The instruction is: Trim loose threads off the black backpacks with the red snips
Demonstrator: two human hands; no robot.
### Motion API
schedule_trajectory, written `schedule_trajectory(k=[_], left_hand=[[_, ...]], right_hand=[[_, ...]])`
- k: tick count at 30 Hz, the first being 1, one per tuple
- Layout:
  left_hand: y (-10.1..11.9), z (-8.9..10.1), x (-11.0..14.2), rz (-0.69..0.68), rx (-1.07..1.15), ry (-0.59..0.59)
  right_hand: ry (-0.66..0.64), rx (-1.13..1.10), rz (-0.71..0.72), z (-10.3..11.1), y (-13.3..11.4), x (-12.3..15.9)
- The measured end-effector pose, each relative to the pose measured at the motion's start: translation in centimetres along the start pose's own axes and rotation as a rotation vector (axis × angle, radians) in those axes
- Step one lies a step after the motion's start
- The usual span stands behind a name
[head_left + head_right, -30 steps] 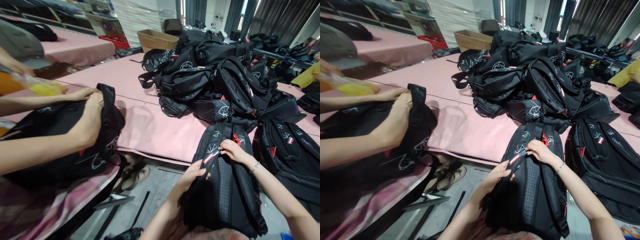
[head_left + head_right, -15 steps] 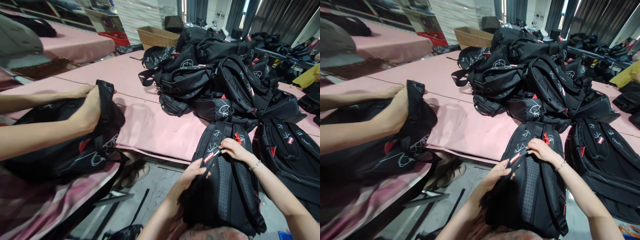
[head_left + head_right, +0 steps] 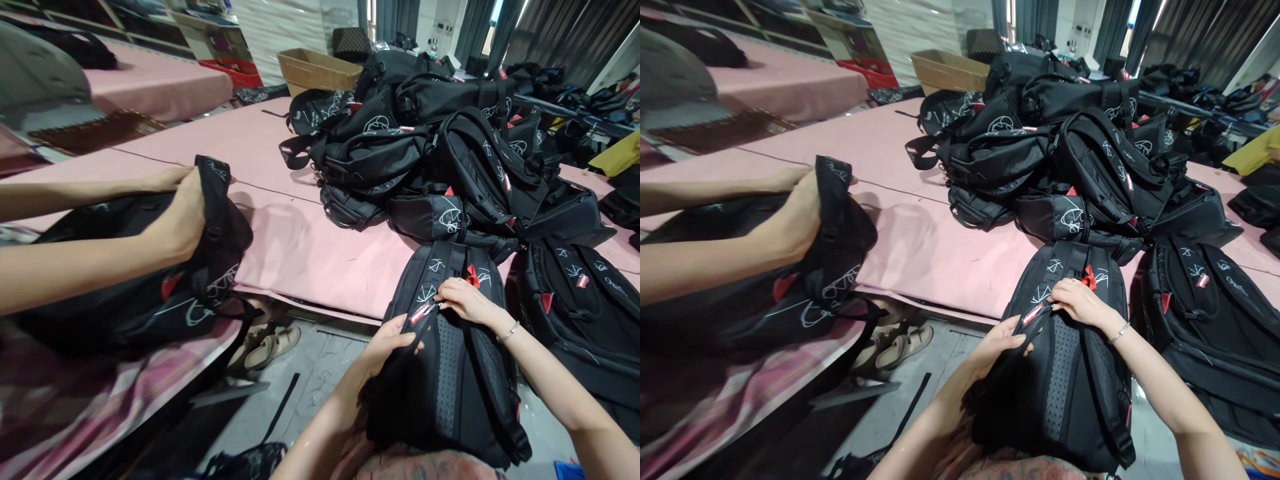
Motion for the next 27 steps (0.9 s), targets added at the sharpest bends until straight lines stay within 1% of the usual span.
schedule_trajectory(k=[4, 10, 16, 21, 24, 25, 27], left_hand=[[0.1, -0.3, 0.0, -0.001, -0.022, 0.013], [0.4, -0.9, -0.2, 0.011, -0.061, 0.048], [0.1, -0.9, -0.2, -0.014, -0.07, 0.067], [0.5, -2.0, -0.3, -0.036, -0.066, 0.101], [0.9, -2.8, -0.3, -0.048, -0.059, 0.125], [0.9, -3.0, -0.3, -0.052, -0.053, 0.129], [1.0, -3.3, -0.4, -0.067, -0.042, 0.134]], right_hand=[[0.001, -0.005, 0.002, 0.1, -0.2, 0.0], [-0.043, -0.021, 0.009, -0.3, -1.3, -0.6], [-0.077, 0.029, 0.0, -0.6, -1.9, -0.9], [-0.061, 0.092, -0.032, -0.8, -2.4, -0.2], [0.007, 0.144, -0.067, -1.2, -3.3, 0.4], [0.062, 0.14, -0.085, -1.4, -3.7, 0.8], [0.226, 0.092, -0.147, -1.8, -4.5, 1.6]])
Point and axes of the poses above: each hand's wrist, its own x-axis away from the middle knuckle, its own z-axis out of the back of the hand, y = z × x, the point moved 1 cm from there along -x, towards the middle knuckle, and after that the axes turned 1 degree about x, right-handed, at the moved point
